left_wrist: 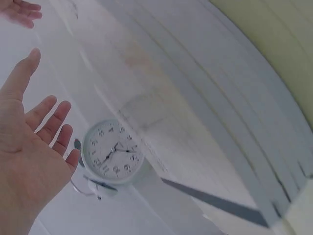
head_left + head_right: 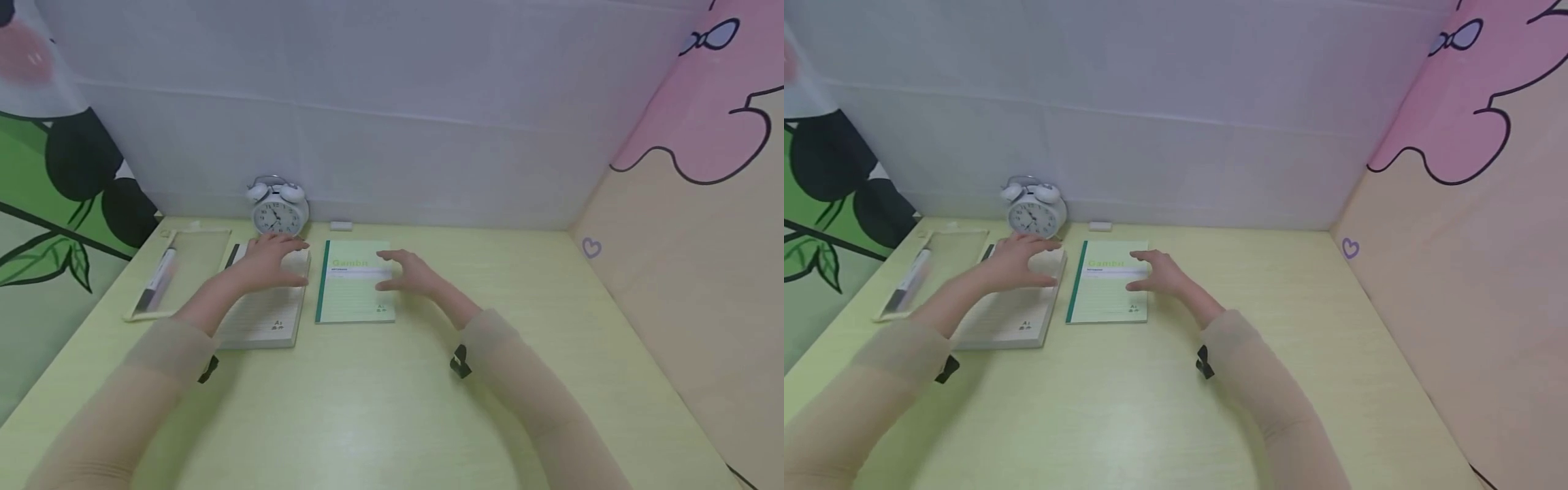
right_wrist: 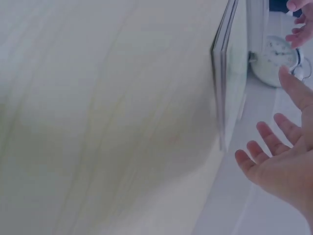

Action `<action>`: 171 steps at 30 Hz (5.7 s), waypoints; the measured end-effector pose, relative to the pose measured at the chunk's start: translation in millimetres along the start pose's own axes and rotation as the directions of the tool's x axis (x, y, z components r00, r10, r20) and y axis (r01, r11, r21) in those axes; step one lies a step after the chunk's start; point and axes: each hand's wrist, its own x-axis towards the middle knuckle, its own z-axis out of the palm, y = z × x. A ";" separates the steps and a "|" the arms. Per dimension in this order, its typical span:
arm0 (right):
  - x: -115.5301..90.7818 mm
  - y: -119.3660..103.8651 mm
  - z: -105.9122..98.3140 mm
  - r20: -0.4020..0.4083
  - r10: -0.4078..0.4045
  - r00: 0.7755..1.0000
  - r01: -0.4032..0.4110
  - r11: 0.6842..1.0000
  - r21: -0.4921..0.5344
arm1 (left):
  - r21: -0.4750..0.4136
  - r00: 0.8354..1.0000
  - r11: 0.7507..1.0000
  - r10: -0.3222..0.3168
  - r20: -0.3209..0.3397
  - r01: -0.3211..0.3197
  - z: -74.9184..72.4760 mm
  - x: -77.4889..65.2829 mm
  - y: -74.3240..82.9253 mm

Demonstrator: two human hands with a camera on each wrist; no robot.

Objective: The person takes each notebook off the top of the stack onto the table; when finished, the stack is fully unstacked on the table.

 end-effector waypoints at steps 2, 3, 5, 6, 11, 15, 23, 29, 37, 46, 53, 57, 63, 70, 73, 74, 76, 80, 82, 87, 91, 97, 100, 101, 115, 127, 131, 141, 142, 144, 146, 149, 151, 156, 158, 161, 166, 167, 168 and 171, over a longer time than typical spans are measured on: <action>-0.5 -7.6 2.8 0.006 0.003 1.000 -0.003 1.000 0.011 | -0.024 1.000 1.000 -0.014 -0.011 0.014 -4.7 -7.3 -5.5; -0.6 -11.2 4.7 0.008 0.004 1.000 -0.004 1.000 0.013 | -0.031 1.000 0.999 -0.024 -0.019 0.023 -6.6 -10.8 -8.6; -0.4 -19.1 9.8 0.012 0.007 1.000 -0.007 1.000 0.017 | -0.040 0.998 0.998 -0.041 -0.038 0.040 -9.9 -18.6 -15.3; -0.4 -22.9 12.3 0.016 0.006 1.000 -0.007 1.000 0.022 | -0.047 0.998 0.998 -0.053 -0.046 0.051 -11.4 -22.4 -18.5; 3.0 -41.5 27.1 0.022 -0.009 1.000 0.008 0.999 0.043 | -0.089 0.994 0.992 -0.095 -0.060 0.090 -15.5 -40.1 -40.5; 7.9 -55.0 40.6 0.026 -0.034 0.999 0.033 0.999 0.042 | -0.094 0.989 0.987 -0.138 -0.046 0.133 -13.0 -52.2 -59.0; 17.0 -73.8 72.8 0.067 -0.043 0.997 0.038 0.997 0.072 | -0.092 0.981 0.977 -0.195 0.004 0.195 2.0 -70.4 -90.6; 25.4 -82.6 94.2 0.095 -0.087 0.992 0.083 0.995 0.050 | -0.128 0.977 0.968 -0.213 0.022 0.214 10.5 -78.0 -105.8; 34.4 -91.8 112.7 0.078 -0.089 0.993 0.090 0.996 -0.002 | -0.161 0.985 0.972 -0.171 0.031 0.174 15.3 -82.3 -117.3; 37.1 -94.3 116.8 0.063 -0.028 0.998 0.033 0.997 -0.076 | -0.183 0.980 0.964 -0.183 0.072 0.194 16.6 -81.4 -120.8; 37.3 -90.9 114.2 0.054 -0.033 0.998 0.035 0.998 -0.047 | -0.195 0.982 0.963 -0.176 0.068 0.186 12.3 -79.1 -117.4; 35.6 -86.5 109.6 0.042 -0.049 0.998 0.048 0.999 0.024 | -0.203 0.988 0.967 -0.146 0.044 0.152 9.2 -75.9 -115.0; 30.3 -82.4 94.7 0.034 -0.070 0.997 0.065 0.990 0.128 | -0.210 0.990 0.968 -0.133 0.038 0.138 1.7 -70.5 -104.0; 25.6 -76.7 70.6 0.027 -0.047 0.999 0.037 0.960 0.278 | -0.222 0.988 0.963 -0.143 0.053 0.151 -8.9 -62.4 -81.9; 24.2 -71.3 62.7 0.017 -0.048 0.999 0.041 0.953 0.300 | -0.221 0.993 0.968 -0.115 0.040 0.121 -13.2 -58.7 -71.4; 23.8 -69.6 60.1 0.012 -0.051 0.999 0.045 0.954 0.297 | -0.221 0.994 0.969 -0.103 0.037 0.109 -14.6 -57.7 -68.0; 21.9 -66.3 53.8 0.001 -0.053 0.999 0.051 0.953 0.298 | -0.221 0.996 0.971 -0.086 0.029 0.091 -17.3 -55.2 -60.3; 15.5 -58.9 38.8 -0.036 -0.056 0.998 0.064 0.940 0.334 | -0.235 0.998 0.970 -0.059 0.000 0.057 -19.6 -47.1 -44.3; 11.4 -53.4 30.9 -0.059 -0.052 0.997 0.070 0.927 0.368 | -0.248 0.999 0.968 -0.051 -0.016 0.045 -19.3 -41.7 -34.7; -0.5 -36.4 8.2 -0.110 -0.037 0.993 0.082 0.893 0.442 | -0.278 0.998 0.961 -0.014 -0.060 -0.003 -17.5 -25.9 -8.1; -11.9 -23.7 -12.0 -0.131 -0.001 0.991 0.059 0.896 0.440 | -0.266 0.994 0.963 0.027 -0.102 -0.053 -16.9 -11.0 11.3; -28.0 -4.7 -38.0 -0.151 0.048 0.987 0.019 0.911 0.411 | -0.243 0.994 0.968 0.035 -0.104 -0.060 -14.2 10.9 36.9; -34.8 6.1 -49.5 -0.156 0.052 0.986 0.017 0.913 0.409 | -0.234 0.992 0.970 0.044 -0.117 -0.070 -9.5 22.6 49.3; -37.4 9.4 -53.2 -0.157 0.050 0.986 0.018 0.913 0.407 | -0.233 0.992 0.970 0.046 -0.120 -0.073 -7.6 26.2 53.3; -67.5 70.0 -80.8 -0.136 0.079 0.988 -0.035 0.954 0.296 | -0.306 0.998 0.951 0.027 -0.058 -0.044 34.1 73.7 105.8; -77.4 102.8 -77.2 -0.080 0.151 0.985 -0.135 0.975 0.177 | -0.270 0.999 0.962 0.038 0.016 -0.032 77.3 98.5 120.1; -75.6 112.0 -73.5 -0.054 0.196 0.979 -0.183 0.966 0.185 | -0.230 0.999 0.973 0.022 0.041 -0.013 84.5 101.0 125.9; -70.4 128.8 -64.4 -0.003 0.223 0.975 -0.222 0.972 0.081 | -0.169 0.997 0.985 0.000 0.077 0.013 93.3 103.0 128.9; -70.3 128.7 -63.5 -0.003 0.228 0.974 -0.227 0.971 0.079 | -0.164 0.997 0.986 -0.002 0.079 0.015 93.5 102.7 128.7; -70.2 128.4 -61.7 -0.003 0.238 0.971 -0.238 0.968 0.076 | -0.154 0.997 0.988 -0.004 0.080 0.016 93.5 101.9 128.5; -70.6 127.8 -60.4 -0.004 0.243 0.970 -0.242 0.967 0.075 | -0.144 0.997 0.989 -0.002 0.077 0.013 93.3 101.2 128.9; -71.7 126.7 -59.6 -0.017 0.249 0.968 -0.247 0.965 0.086 | -0.121 0.998 0.993 0.002 0.068 0.006 92.7 100.4 130.5; -72.5 125.2 -59.8 -0.027 0.245 0.969 -0.242 0.966 0.087 | -0.092 0.998 0.996 0.013 0.060 -0.008 92.2 99.8 132.1; -74.0 119.6 -64.0 -0.043 0.242 0.969 -0.237 0.966 0.100 | -0.020 0.998 0.999 0.048 0.045 -0.047 86.0 93.9 136.2; -75.8 116.0 -67.8 -0.055 0.232 0.971 -0.226 0.969 0.100 | -0.030 0.998 0.998 0.057 0.036 -0.056 81.7 90.3 136.5; -79.8 108.9 -74.8 -0.065 0.203 0.977 -0.196 0.976 0.099 | -0.060 0.998 0.996 0.064 0.028 -0.062 74.3 83.9 134.2; -82.9 92.1 -84.1 -0.066 0.156 0.986 -0.151 0.986 0.066 | -0.074 0.996 0.994 0.089 0.027 -0.087 58.2 69.7 126.5; -82.7 87.9 -85.4 -0.068 0.148 0.987 -0.144 0.988 0.062 | -0.074 0.995 0.993 0.093 0.025 -0.090 54.4 66.4 124.9; -82.3 83.5 -86.4 -0.069 0.143 0.987 -0.140 0.988 0.059 | -0.080 0.995 0.992 0.097 0.022 -0.095 50.2 62.7 123.4; -80.1 68.3 -88.4 -0.076 0.118 0.990 -0.116 0.993 0.033 | -0.090 0.995 0.991 0.103 0.011 -0.102 36.9 50.6 117.6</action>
